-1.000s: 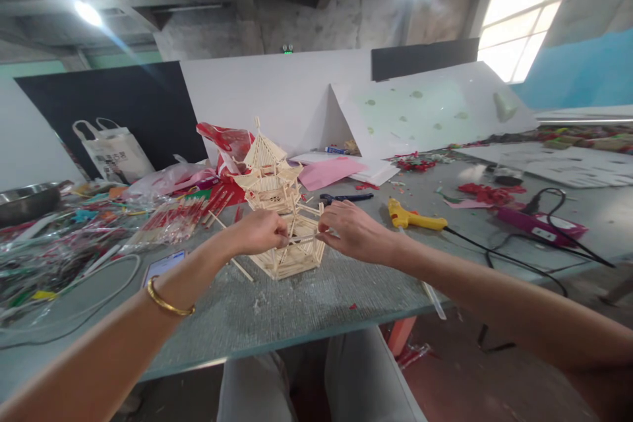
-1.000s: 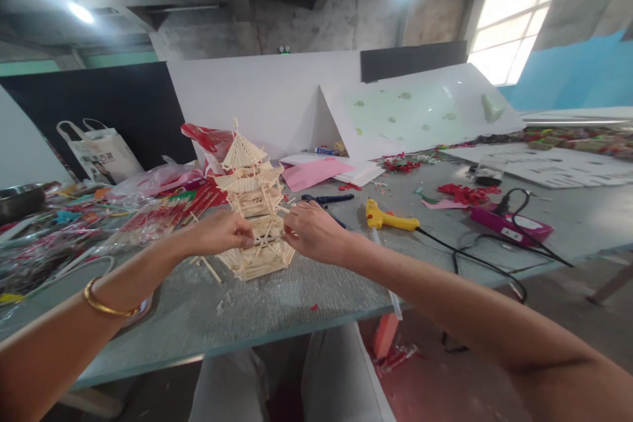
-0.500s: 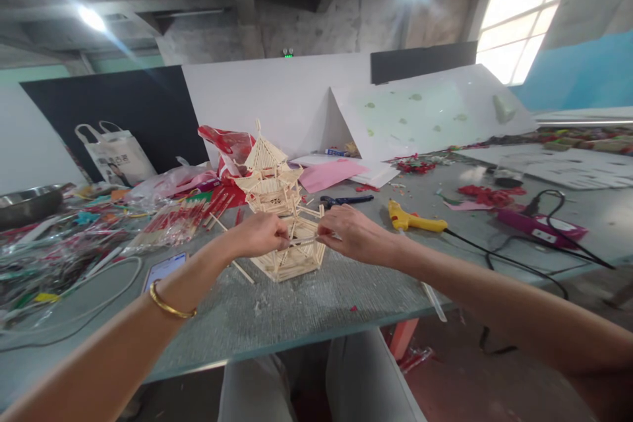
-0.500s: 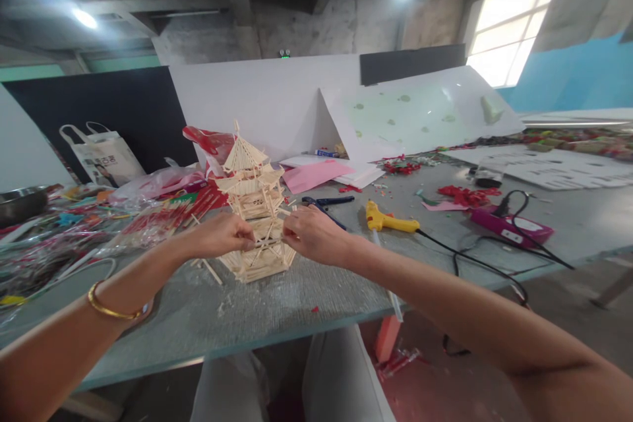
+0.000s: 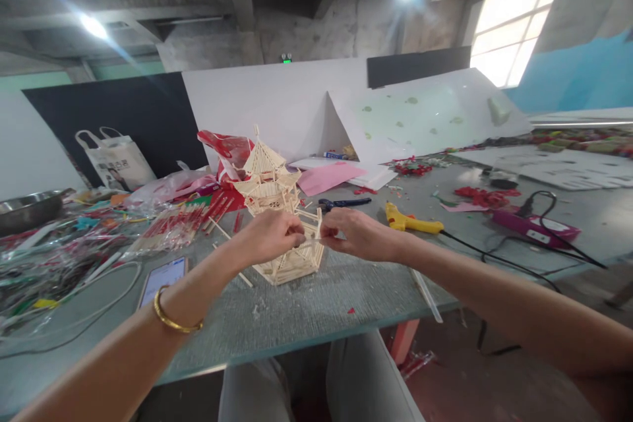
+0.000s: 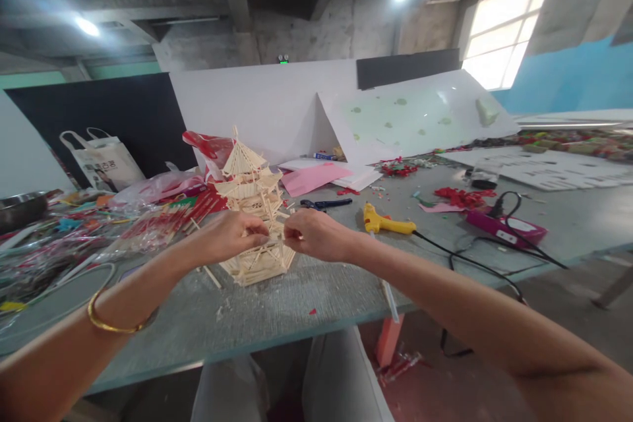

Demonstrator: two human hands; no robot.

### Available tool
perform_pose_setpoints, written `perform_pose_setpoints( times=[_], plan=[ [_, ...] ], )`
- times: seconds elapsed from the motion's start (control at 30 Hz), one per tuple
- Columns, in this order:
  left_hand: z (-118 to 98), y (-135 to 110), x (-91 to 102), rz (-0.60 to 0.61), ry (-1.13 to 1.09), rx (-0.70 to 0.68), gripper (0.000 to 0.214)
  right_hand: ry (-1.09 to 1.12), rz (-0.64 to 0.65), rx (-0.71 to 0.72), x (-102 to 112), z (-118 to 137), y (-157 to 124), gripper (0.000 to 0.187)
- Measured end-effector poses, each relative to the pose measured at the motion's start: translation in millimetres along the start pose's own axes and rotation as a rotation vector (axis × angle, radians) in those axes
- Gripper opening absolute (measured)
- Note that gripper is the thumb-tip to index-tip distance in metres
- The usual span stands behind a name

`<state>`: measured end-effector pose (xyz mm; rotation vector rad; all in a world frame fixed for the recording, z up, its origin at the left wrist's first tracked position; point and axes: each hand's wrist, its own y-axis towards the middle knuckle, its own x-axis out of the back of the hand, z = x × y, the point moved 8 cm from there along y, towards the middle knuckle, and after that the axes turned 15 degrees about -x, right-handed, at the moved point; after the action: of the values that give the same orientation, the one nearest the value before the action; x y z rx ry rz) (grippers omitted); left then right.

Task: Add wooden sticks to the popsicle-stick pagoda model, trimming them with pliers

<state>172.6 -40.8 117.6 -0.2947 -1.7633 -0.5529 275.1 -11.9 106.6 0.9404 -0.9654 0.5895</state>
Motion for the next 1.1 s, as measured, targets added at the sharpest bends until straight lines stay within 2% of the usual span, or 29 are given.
perform_pose_setpoints(
  times=[0.13, 0.3, 0.53, 0.83, 0.97, 1.03, 1.1],
  plan=[
    [-15.7, 7.4, 0.3, -0.058, -0.008, -0.057, 0.022, 0.000, -0.032, 0.017, 8.5, 5.0, -3.8, 0.007],
    [-22.6, 13.0, -3.7, -0.091, -0.004, -0.064, 0.022, -0.012, -0.057, 0.019, 16.1, 7.8, -7.7, 0.008],
    [-24.0, 15.2, -5.6, -0.084, 0.014, -0.044, 0.020, -0.042, -0.064, 0.013, 21.0, 13.7, -11.4, 0.007],
    [-27.5, 10.0, -2.1, -0.095, -0.077, -0.027, 0.019, 0.036, -0.030, -0.085, 20.9, 14.2, -14.3, 0.007],
    [-29.2, 8.4, -1.8, -0.103, -0.116, -0.017, 0.019, 0.065, -0.028, -0.088, 29.5, 19.6, -16.2, 0.007],
    [-28.2, 5.6, 1.6, -0.129, -0.103, 0.002, 0.019, 0.119, 0.000, -0.110, 36.9, 9.5, -12.7, 0.011],
    [-25.6, -0.3, 9.1, -0.175, -0.065, 0.029, 0.020, 0.132, 0.013, -0.177, 45.1, -16.5, -4.5, 0.021]
  ],
)
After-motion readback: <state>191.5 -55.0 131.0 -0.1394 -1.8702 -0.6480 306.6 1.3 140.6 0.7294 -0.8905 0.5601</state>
